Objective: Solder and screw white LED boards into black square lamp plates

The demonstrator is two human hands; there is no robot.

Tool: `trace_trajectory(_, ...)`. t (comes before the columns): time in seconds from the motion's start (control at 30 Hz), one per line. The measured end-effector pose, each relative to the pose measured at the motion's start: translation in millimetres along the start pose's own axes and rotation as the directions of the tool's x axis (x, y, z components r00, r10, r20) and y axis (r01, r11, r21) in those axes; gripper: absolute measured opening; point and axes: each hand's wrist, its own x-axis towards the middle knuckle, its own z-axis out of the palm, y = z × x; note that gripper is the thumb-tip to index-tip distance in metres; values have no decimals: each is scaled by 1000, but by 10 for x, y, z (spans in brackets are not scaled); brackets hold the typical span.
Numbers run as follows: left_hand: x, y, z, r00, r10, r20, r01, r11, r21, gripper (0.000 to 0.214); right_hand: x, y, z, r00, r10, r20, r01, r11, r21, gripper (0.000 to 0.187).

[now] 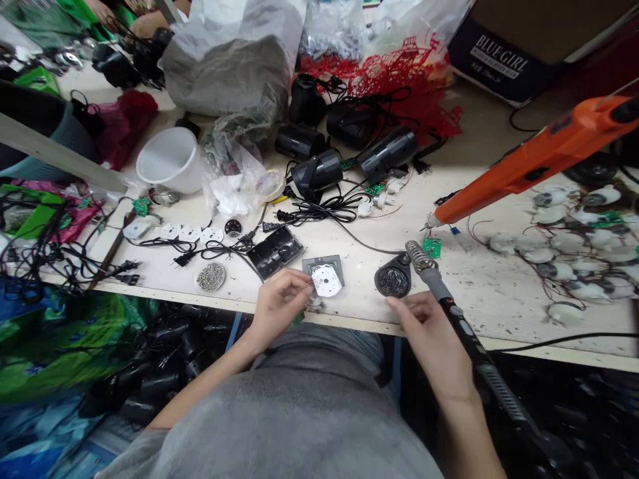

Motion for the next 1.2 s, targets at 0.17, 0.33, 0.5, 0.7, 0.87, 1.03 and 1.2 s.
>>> trace_trajectory(0.17,-26,14,-24,993,-90,73,101,981,-168,10,-4,-296,336,966,-246,80,233,962,143,26)
trace_trajectory(0.33,-116,44,-52,982,-25,187,60,982,-181,9,210,-403,460,872,-436,225,306,842,445,15)
trace_trajectory(0.5,-153,9,-51,960,144,239,-142,990,-26,8,286,-349,536,911,-123,393,-104,855,508,22)
trace_trajectory(0.7,-126,-35,-53,887,371,274,-439,861,255,10,574,-463,686,886,-271,377,161,941,298,16)
trace_trajectory(0.87,-87,-73,-147,923,344,171,-381,877,292,12,715,-468,762,831,-416,370,337,905,261,13)
trace_trajectory(1.03,9,-156,-163,963,260,67,-268,917,296,13,668,-395,828,821,-445,358,374,892,254,14)
trace_trajectory(1.2,86,-190,-69,959,245,143,-282,880,383,39,633,-323,886,844,-461,274,423,886,189,23)
